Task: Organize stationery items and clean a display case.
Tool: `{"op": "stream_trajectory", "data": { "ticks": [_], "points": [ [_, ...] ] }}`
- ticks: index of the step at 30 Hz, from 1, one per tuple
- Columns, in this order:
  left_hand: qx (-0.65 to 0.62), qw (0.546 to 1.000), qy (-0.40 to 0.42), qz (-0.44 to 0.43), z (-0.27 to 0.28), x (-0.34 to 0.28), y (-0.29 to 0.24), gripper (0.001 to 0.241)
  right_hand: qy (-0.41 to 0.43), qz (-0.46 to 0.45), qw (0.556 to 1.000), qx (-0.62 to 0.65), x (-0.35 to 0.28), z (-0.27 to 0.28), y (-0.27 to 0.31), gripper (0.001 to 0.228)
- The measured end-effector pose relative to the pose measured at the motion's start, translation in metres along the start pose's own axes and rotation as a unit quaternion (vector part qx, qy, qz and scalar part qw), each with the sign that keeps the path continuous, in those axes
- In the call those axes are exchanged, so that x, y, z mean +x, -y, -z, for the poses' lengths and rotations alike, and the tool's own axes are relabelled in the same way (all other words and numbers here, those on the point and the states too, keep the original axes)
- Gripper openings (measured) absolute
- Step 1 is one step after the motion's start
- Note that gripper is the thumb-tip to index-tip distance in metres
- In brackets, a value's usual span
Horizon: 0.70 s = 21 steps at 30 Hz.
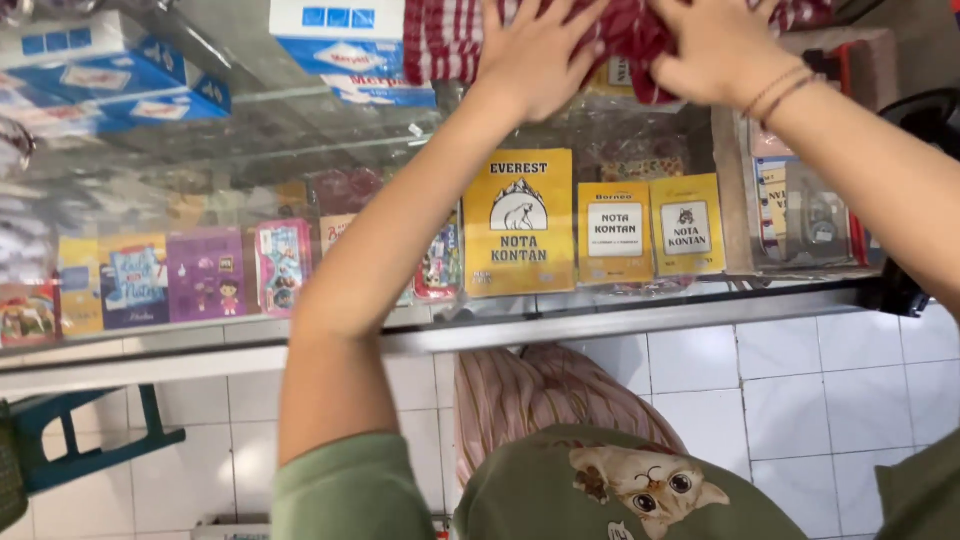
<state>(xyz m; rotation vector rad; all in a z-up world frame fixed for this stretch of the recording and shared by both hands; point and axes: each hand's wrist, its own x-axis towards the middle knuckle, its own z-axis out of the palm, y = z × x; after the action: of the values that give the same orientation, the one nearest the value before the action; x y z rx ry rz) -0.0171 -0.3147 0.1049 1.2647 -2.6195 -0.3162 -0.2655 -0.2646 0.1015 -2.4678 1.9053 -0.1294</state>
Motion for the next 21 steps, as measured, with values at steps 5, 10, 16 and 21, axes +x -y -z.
{"op": "stream_trajectory", "data": {
  "ticks": [5,10,16,21],
  "points": [
    [0.031,0.997,0.063,-0.029,0.014,-0.088,-0.009,0.057,0.102,-0.009,0.994,-0.022,-0.053,0.023,0.067,0.103],
    [0.034,0.995,0.052,-0.078,0.02,-0.195,-0.024,0.061,0.09,0.083,0.992,0.041,-0.12,0.027,0.123,0.101],
    [-0.005,0.995,0.057,-0.078,0.044,-0.29,-0.028,0.056,0.081,0.113,0.989,0.046,-0.177,0.026,0.191,0.079],
    [0.018,0.994,0.106,0.019,0.066,-0.343,0.009,0.076,0.02,0.161,0.986,0.043,-0.17,0.02,0.237,0.071]
  ]
}}
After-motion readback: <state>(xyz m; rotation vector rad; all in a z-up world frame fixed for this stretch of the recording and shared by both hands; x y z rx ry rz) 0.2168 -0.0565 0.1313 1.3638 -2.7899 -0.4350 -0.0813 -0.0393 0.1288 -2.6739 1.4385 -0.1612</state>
